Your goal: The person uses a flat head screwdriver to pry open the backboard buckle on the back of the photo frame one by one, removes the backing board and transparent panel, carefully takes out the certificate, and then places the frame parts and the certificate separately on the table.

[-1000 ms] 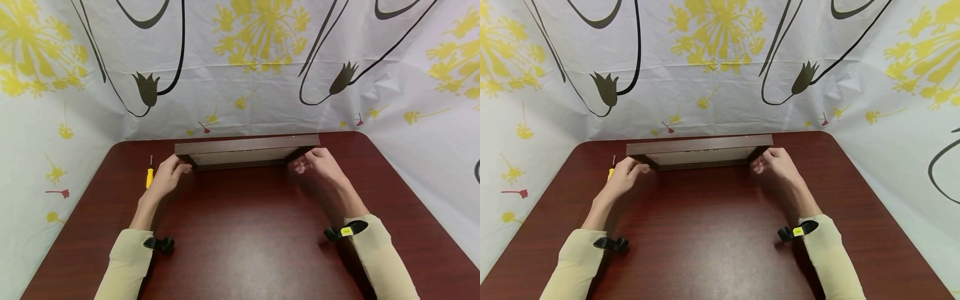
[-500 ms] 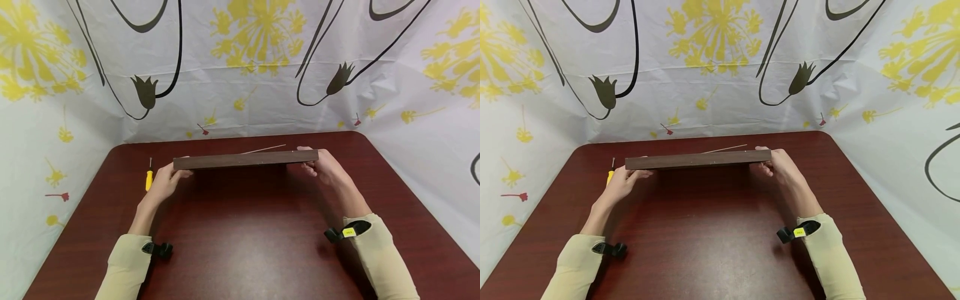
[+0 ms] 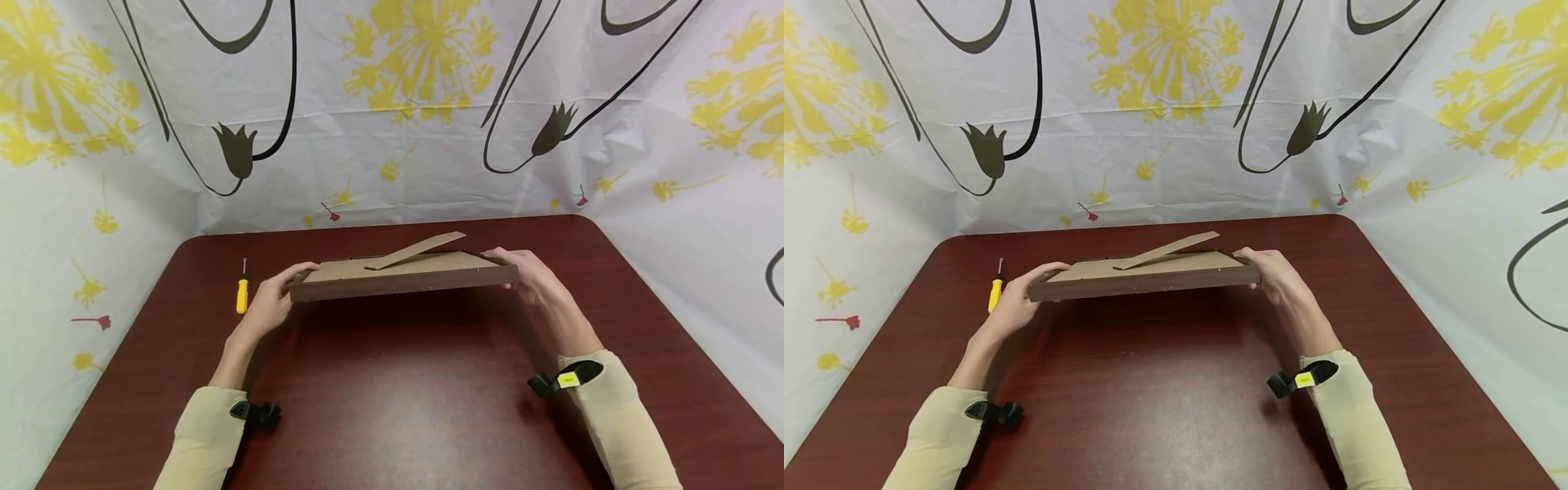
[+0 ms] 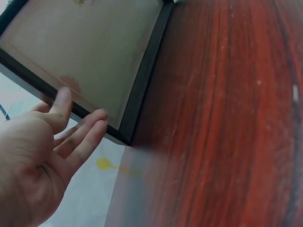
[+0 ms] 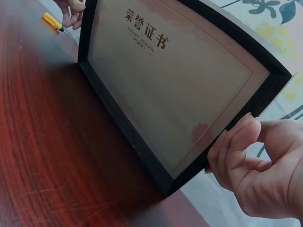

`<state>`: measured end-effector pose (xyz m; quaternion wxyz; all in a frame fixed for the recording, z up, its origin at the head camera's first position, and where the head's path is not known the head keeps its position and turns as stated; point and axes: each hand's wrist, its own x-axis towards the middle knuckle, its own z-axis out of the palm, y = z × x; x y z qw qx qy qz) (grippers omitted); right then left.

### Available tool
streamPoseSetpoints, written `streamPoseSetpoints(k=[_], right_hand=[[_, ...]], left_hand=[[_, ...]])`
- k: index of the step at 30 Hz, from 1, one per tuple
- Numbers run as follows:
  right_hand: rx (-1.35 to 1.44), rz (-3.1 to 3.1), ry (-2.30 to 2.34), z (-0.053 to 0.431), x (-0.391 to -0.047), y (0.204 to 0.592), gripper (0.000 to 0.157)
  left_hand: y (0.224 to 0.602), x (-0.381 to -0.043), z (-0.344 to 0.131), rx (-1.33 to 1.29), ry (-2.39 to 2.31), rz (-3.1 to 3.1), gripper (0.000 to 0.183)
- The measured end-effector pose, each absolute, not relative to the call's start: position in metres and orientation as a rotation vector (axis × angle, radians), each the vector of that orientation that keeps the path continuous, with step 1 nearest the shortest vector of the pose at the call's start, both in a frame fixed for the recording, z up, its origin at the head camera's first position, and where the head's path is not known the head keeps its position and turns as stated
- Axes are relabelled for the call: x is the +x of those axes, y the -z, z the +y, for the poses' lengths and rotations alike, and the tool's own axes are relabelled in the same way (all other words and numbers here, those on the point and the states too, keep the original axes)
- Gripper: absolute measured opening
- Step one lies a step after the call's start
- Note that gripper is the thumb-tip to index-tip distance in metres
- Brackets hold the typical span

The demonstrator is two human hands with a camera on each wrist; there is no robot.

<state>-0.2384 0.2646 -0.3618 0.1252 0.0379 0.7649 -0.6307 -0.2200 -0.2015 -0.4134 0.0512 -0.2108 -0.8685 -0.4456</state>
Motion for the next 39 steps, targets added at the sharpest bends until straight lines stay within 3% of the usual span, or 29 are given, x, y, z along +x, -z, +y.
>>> streamPoseSetpoints(k=[3, 9, 16, 20, 28, 32, 39], right_hand=[[0.111, 2.225, 1.847, 0.266, -0.238, 0.365, 0.046], [0.077, 2.335, 1.715, 0.267, -0.239, 0.368, 0.057], [0.004, 2.36, 1.628, 0.268, -0.24, 0.372, 0.058], [-0.017, 2.376, 1.613, 0.269, -0.24, 0.378, 0.055], [-0.06, 2.47, 1.444, 0.267, -0.239, 0.387, 0.057], [-0.124, 2.548, 1.326, 0.267, -0.239, 0.392, 0.066], [-0.265, 2.585, 1.213, 0.268, -0.237, 0.4, 0.063]], left_hand=[[0.413, -0.22, -0.202, -0.636, 1.39, -2.654, 0.069], [0.408, -0.217, -0.203, -0.448, 1.5, -2.698, 0.035], [0.4, -0.213, -0.195, -0.307, 1.813, -2.729, 0.048], [0.398, -0.211, -0.193, -0.227, 1.887, -2.802, 0.044], [0.402, -0.212, -0.188, -0.078, 1.94, -2.91, 0.065], [0.407, -0.212, -0.186, -0.077, 1.922, -2.955, 0.066], [0.415, -0.213, -0.183, -0.139, 1.88, -2.978, 0.068]])
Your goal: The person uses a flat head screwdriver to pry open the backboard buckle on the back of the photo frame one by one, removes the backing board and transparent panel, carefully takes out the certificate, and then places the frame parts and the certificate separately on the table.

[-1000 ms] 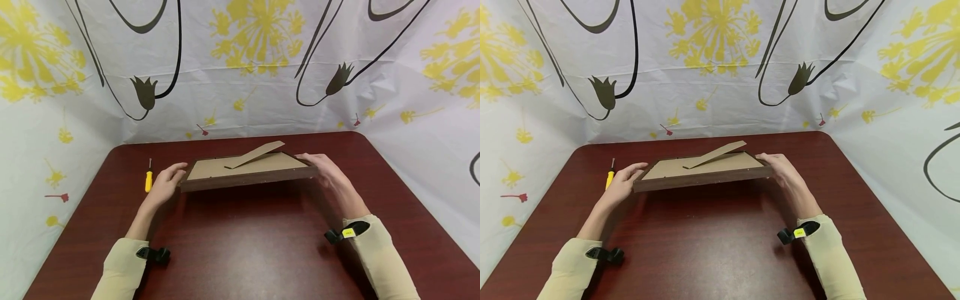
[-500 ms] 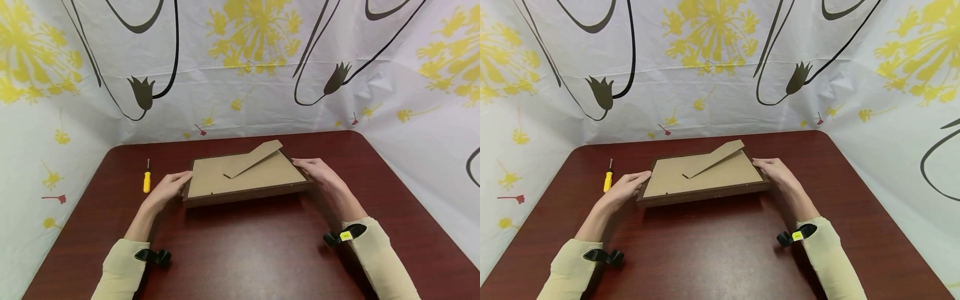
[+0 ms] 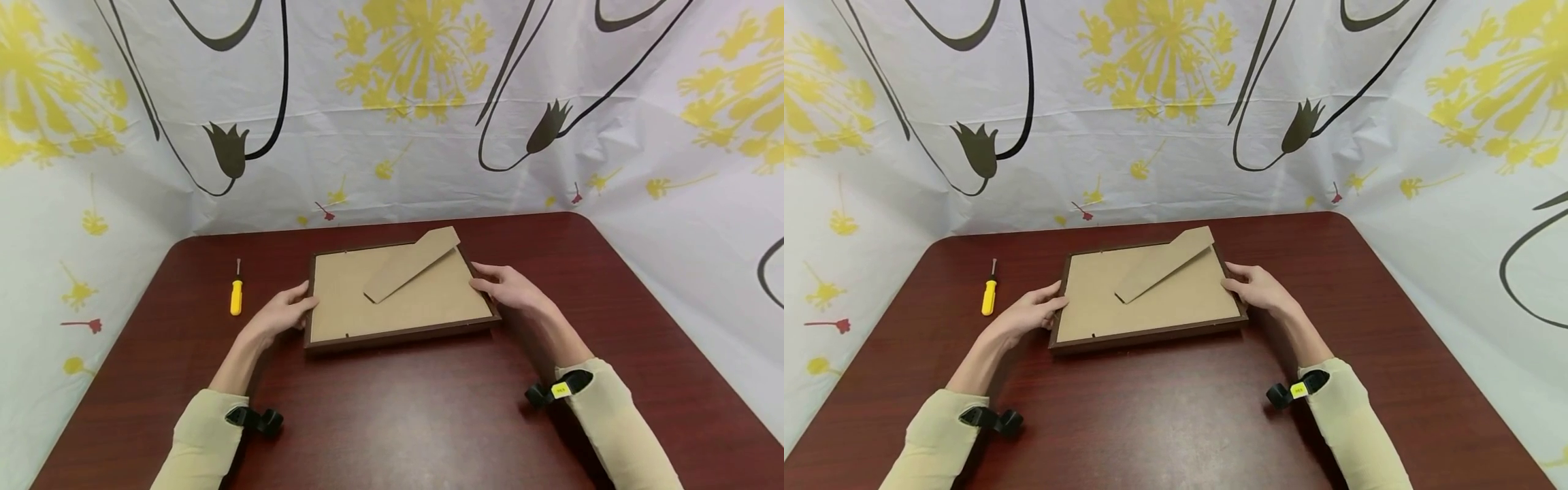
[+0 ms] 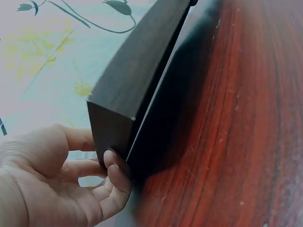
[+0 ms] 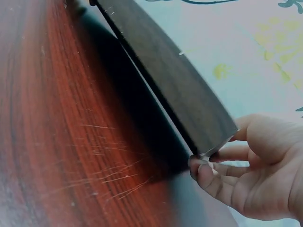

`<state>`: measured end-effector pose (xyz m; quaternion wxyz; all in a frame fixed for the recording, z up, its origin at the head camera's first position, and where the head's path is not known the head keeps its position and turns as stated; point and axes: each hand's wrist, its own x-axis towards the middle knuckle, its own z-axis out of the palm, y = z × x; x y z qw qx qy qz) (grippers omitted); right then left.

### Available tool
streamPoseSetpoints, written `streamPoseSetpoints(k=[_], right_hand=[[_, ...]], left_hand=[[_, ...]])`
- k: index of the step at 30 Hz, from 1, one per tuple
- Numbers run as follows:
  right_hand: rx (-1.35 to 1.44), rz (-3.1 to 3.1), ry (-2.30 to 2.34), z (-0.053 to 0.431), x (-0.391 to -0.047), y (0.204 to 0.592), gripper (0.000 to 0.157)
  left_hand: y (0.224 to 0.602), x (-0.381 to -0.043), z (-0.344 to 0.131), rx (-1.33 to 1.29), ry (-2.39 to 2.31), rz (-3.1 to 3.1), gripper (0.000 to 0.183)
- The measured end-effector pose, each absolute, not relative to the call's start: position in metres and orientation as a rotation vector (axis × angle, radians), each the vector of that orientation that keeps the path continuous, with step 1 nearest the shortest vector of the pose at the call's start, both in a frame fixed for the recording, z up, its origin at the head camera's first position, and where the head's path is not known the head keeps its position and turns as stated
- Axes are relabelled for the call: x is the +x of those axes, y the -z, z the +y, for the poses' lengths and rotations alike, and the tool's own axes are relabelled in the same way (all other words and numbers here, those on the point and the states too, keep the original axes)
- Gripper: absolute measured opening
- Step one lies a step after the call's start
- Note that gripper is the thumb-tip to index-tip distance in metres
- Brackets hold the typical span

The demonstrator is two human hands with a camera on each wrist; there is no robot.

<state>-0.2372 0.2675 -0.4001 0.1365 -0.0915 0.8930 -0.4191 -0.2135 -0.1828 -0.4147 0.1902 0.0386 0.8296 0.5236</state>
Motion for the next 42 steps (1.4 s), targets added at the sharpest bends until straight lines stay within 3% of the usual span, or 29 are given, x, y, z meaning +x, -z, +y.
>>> streamPoseSetpoints(k=[29, 42], right_hand=[[-0.406, 2.688, 0.933, 0.274, -0.235, 0.417, 0.062], [-0.402, 2.61, 0.976, 0.278, -0.234, 0.41, 0.07]], left_hand=[[0.421, -0.215, -0.17, 0.202, -1.337, 2.466, 0.06], [0.42, -0.225, -0.171, 0.199, -1.305, 2.506, 0.061]])
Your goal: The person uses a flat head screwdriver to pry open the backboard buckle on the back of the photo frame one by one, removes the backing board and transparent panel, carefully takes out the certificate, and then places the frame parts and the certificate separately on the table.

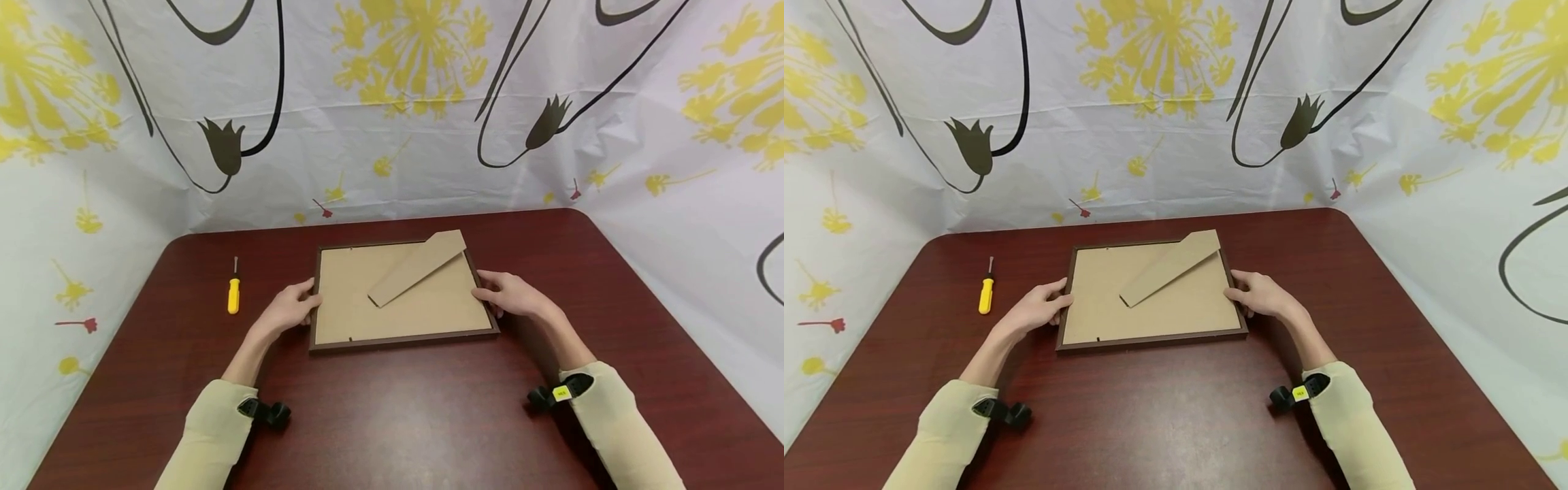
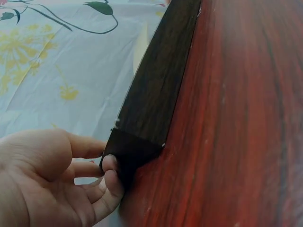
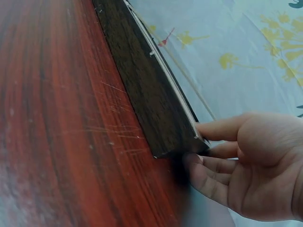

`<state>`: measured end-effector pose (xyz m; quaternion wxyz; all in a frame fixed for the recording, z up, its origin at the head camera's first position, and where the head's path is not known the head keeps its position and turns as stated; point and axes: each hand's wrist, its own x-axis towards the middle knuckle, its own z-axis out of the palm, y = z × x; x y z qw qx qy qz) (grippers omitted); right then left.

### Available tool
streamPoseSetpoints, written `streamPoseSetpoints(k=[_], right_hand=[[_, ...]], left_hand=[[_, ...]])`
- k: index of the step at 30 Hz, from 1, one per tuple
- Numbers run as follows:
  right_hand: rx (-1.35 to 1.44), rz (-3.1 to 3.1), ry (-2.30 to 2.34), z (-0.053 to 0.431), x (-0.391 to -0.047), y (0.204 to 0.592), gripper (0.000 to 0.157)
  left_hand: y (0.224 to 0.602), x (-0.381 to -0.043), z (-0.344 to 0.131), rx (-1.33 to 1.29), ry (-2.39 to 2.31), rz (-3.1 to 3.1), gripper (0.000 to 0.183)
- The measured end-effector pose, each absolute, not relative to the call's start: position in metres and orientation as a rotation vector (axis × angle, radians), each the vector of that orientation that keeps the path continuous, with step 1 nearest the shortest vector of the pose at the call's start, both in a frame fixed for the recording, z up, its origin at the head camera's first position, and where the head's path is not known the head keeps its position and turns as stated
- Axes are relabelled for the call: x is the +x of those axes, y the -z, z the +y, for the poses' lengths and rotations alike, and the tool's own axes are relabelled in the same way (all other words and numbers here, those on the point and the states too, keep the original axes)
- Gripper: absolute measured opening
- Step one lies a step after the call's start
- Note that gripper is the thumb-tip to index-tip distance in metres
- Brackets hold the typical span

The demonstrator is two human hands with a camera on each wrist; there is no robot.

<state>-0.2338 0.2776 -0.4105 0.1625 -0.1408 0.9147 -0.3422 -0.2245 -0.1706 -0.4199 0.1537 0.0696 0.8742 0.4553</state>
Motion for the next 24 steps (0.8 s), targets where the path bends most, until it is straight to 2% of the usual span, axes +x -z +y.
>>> streamPoseSetpoints(k=[5, 11, 24], right_hand=[[-0.449, 2.565, 0.969, 0.28, -0.234, 0.407, 0.076], [-0.448, 2.527, 1.036, 0.28, -0.236, 0.408, 0.075], [-0.259, 2.758, 0.96, 0.28, -0.25, 0.411, 0.061]], left_hand=[[0.42, -0.231, -0.176, 0.239, -1.314, 2.539, 0.06], [0.423, -0.236, -0.179, 0.244, -1.289, 2.567, 0.06], [0.411, -0.213, -0.167, 0.144, -1.323, 2.459, 0.074]])
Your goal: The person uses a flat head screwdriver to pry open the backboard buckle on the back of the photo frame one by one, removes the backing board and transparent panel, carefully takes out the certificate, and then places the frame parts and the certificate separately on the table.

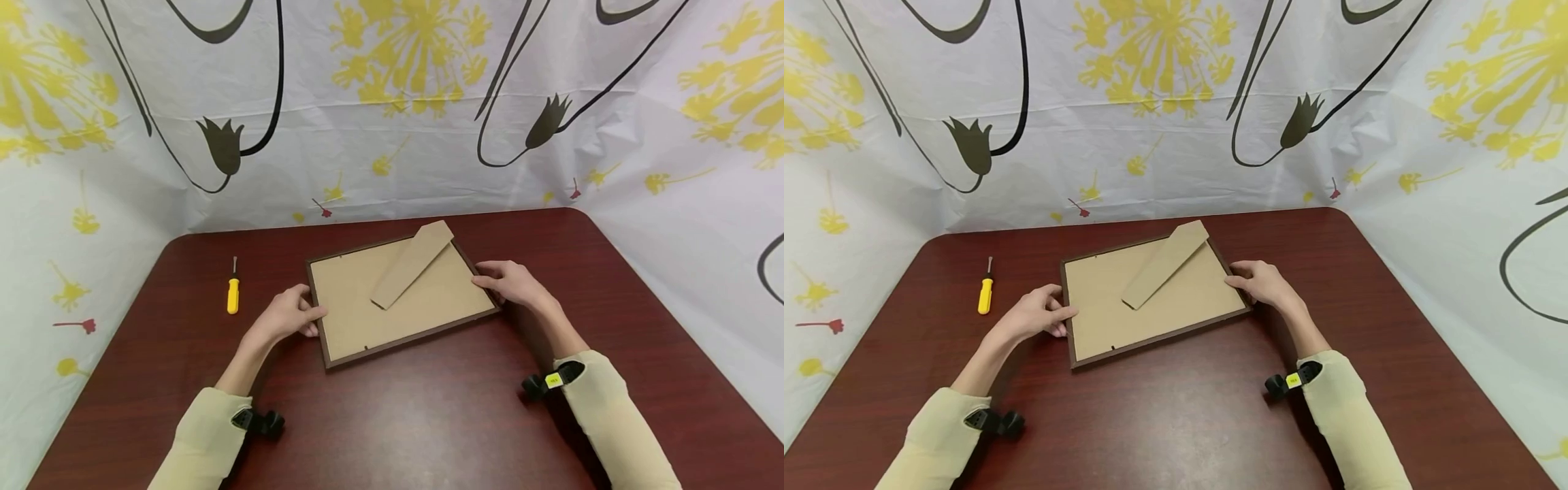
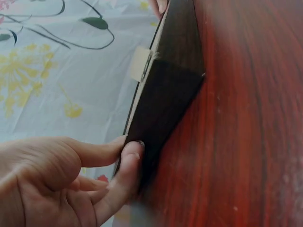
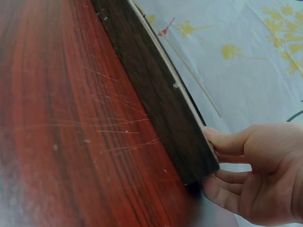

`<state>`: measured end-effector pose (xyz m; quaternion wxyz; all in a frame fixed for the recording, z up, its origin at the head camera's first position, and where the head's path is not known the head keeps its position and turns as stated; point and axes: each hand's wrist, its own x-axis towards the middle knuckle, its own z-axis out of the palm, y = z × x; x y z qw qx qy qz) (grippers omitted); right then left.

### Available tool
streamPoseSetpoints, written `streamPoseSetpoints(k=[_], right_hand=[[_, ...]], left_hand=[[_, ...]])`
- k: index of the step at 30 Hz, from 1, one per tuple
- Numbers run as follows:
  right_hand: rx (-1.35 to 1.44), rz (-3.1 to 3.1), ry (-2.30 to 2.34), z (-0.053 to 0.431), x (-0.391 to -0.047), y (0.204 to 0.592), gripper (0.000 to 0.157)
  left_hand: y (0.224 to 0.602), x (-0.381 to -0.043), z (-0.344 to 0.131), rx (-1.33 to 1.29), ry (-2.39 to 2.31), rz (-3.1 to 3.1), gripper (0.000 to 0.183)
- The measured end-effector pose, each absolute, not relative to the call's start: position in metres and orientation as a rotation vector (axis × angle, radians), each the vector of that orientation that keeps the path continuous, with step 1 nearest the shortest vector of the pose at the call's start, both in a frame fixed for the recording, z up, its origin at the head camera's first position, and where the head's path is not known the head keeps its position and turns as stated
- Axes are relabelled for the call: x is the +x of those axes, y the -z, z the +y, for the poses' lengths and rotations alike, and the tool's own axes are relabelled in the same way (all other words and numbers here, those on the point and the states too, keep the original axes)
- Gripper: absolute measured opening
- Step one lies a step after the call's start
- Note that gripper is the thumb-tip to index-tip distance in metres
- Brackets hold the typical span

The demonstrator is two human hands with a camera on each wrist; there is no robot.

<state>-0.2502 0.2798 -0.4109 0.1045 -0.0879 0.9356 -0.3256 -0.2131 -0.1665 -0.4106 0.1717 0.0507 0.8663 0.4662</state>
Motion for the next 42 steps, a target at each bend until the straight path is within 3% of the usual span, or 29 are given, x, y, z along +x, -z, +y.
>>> streamPoseSetpoints(k=[8, 17, 27, 42], right_hand=[[-0.265, 2.884, 0.884, 0.277, -0.249, 0.415, 0.057], [-0.341, 2.755, 0.879, 0.278, -0.23, 0.407, 0.05], [-0.343, 2.681, 0.936, 0.281, -0.219, 0.403, 0.05], [-0.311, 2.762, 0.934, 0.28, -0.241, 0.404, 0.044]], left_hand=[[0.406, -0.215, -0.166, 0.173, -1.223, 2.571, 0.074], [0.415, -0.241, -0.176, 0.178, -1.245, 2.672, 0.069], [0.421, -0.266, -0.179, 0.257, -1.249, 2.76, 0.053], [0.416, -0.241, -0.187, 0.341, -1.173, 2.728, 0.047]])
